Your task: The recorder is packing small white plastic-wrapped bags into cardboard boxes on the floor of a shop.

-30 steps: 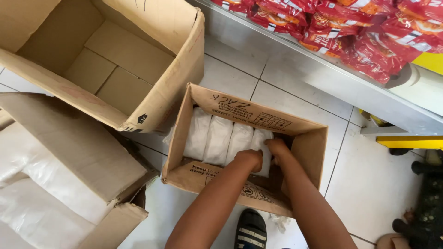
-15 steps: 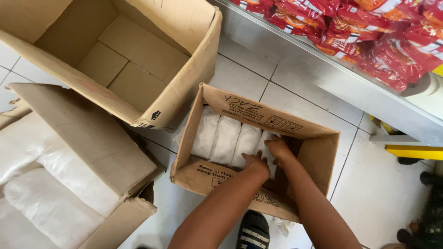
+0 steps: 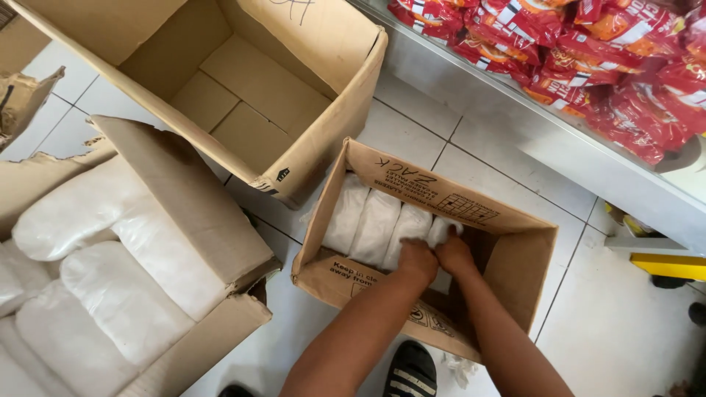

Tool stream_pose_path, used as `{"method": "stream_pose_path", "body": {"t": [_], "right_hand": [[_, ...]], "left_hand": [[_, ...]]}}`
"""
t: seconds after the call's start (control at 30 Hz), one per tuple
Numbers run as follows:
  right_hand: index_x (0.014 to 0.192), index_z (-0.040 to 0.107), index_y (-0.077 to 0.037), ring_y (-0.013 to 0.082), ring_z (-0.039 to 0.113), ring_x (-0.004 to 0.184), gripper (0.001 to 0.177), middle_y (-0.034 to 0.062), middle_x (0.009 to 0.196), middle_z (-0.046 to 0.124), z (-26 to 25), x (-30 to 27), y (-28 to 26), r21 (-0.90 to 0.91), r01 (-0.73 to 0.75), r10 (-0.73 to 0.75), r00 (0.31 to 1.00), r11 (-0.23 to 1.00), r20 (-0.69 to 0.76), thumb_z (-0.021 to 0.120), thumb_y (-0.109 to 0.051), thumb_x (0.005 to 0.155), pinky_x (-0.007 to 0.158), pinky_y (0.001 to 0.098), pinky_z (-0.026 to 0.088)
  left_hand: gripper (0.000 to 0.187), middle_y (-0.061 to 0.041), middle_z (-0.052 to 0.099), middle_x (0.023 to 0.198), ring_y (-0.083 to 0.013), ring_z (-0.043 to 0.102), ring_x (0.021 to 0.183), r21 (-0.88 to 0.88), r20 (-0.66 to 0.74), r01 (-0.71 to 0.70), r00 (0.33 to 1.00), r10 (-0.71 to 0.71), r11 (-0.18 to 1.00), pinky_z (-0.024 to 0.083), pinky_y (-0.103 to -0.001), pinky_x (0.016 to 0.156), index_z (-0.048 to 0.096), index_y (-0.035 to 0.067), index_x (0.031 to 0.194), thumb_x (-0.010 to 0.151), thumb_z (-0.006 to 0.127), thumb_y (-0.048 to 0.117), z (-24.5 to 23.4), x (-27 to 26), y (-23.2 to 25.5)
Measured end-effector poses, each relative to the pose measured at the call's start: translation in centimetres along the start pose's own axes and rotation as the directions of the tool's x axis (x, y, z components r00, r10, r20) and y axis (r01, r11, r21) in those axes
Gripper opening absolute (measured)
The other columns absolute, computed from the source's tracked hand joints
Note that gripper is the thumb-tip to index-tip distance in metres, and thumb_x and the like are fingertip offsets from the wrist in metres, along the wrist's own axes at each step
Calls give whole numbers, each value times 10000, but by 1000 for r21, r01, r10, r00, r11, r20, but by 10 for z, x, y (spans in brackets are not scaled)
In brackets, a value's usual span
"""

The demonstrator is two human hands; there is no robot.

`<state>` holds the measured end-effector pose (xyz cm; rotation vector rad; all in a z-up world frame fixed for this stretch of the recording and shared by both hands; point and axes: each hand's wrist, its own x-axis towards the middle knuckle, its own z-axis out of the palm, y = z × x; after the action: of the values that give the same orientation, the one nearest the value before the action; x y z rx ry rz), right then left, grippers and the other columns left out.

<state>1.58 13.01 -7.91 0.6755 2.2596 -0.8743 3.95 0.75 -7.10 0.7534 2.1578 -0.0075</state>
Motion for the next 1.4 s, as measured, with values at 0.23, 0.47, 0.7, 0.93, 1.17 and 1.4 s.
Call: {"method": "stream_pose_path", "body": {"t": [0.23,0.47,0.7,0.93,1.17,1.4], "right_hand": [[1651,-71,-214,486,490,1366,1055,371,1634,-41,-6,-77,-52,-484,103,-87,995,869,57,654,-293,889,1106,496,467],[1635,-128,-150,521,508,1334,1093,394,1631,-166,7,-66,-40,-508,130,-125,991,852,44,652,-444,927,997,498,553],[1635,-129,-136,511,569,1280,1156,414,1623,-178,8,-69,-45,-530,120,-131,991,840,18,705,-406,881,972,476,576],[1635,-147,-133,507,580,1265,1037,390,1624,-209,7,-69,-44,-452,66,-76,997,890,-3,584,-437,964,1015,498,538],[1643,-106,-161,539,463,1358,937,359,1632,-192,12,-55,-34,-457,75,-90,996,886,-11,492,-494,1003,1045,517,507],[1645,-77,-153,547,487,1345,934,359,1654,-179,3,-74,-56,-422,81,-88,996,903,1,501,-493,994,1080,511,496]], "left_hand": [[985,-124,-127,1739,-400,-51,1590,59,97,172,979,-177,983,38,-686,1211,73,164,1675,966,651,530,-55,-76,-11],[936,-114,-139,1741,-398,-45,1596,-125,83,219,974,-210,968,8,-644,1232,49,223,1677,985,585,553,-26,-38,-22],[755,-87,-74,1749,-389,0,1598,-180,-38,174,982,-183,968,25,-600,1260,145,252,1658,1031,515,453,14,3,-30],[949,-157,-149,1728,-434,-59,1576,-83,97,98,991,-90,992,33,-559,1240,32,154,1683,973,630,351,-36,-54,-27],[831,-179,-146,1731,-474,-69,1571,-104,116,205,974,-193,973,-19,-645,1215,31,141,1678,1045,503,401,-30,-34,-13],[655,-134,-34,1753,-420,-11,1604,-122,69,263,964,-256,957,-28,-646,1252,128,212,1667,1097,362,434,-16,-12,-20]]}}
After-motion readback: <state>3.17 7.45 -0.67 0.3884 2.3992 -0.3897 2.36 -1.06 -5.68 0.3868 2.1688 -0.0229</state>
